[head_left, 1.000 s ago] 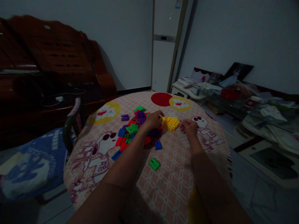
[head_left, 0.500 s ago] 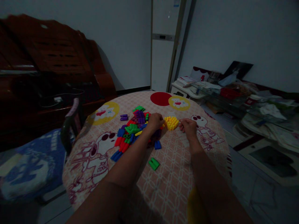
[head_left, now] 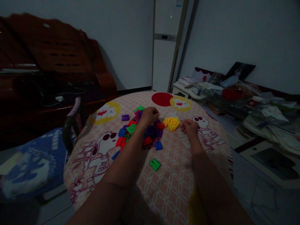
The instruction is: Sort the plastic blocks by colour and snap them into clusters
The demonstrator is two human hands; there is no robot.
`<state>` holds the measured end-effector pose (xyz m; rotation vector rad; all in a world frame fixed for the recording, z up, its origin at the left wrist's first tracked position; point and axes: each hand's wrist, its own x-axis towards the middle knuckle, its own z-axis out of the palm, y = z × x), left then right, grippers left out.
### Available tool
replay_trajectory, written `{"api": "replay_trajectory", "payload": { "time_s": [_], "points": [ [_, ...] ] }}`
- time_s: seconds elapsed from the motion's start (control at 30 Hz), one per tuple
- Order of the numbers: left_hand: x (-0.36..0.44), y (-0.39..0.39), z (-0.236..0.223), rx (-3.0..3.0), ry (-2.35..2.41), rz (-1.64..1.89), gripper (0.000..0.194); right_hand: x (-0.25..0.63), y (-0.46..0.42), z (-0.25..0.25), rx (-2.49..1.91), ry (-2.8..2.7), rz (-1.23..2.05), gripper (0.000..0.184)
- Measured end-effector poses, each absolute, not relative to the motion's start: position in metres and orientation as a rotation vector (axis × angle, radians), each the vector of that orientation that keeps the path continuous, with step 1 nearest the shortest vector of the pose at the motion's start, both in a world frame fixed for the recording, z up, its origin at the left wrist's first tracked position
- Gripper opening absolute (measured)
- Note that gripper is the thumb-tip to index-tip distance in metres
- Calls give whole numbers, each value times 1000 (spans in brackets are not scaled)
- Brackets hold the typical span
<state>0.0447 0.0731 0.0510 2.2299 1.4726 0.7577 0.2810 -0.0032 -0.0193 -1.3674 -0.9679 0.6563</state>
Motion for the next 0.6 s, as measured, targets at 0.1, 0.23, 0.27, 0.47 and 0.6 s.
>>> {"api": "replay_trajectory", "payload": {
  "time_s": [0.1,0.23,0.27,0.47,0.6],
  "points": [
    [9,82,63,2299,1576,614,22,281,-3,-20,-1368,-965,659,28],
    [-1,87,54,2354,1611,209,16,281,-2,-22,-1368,-982,648,27],
    [3,86,50,2361,1610,161,16,281,-2,-22,-1373,-987,642,27],
    [29,75,38,2384,1738,55,31,282,-3,-20,-1394,-984,635,28],
    [23,79,39,2356,1697,7,28,281,-3,-19,-1391,-983,641,27]
  ]
}}
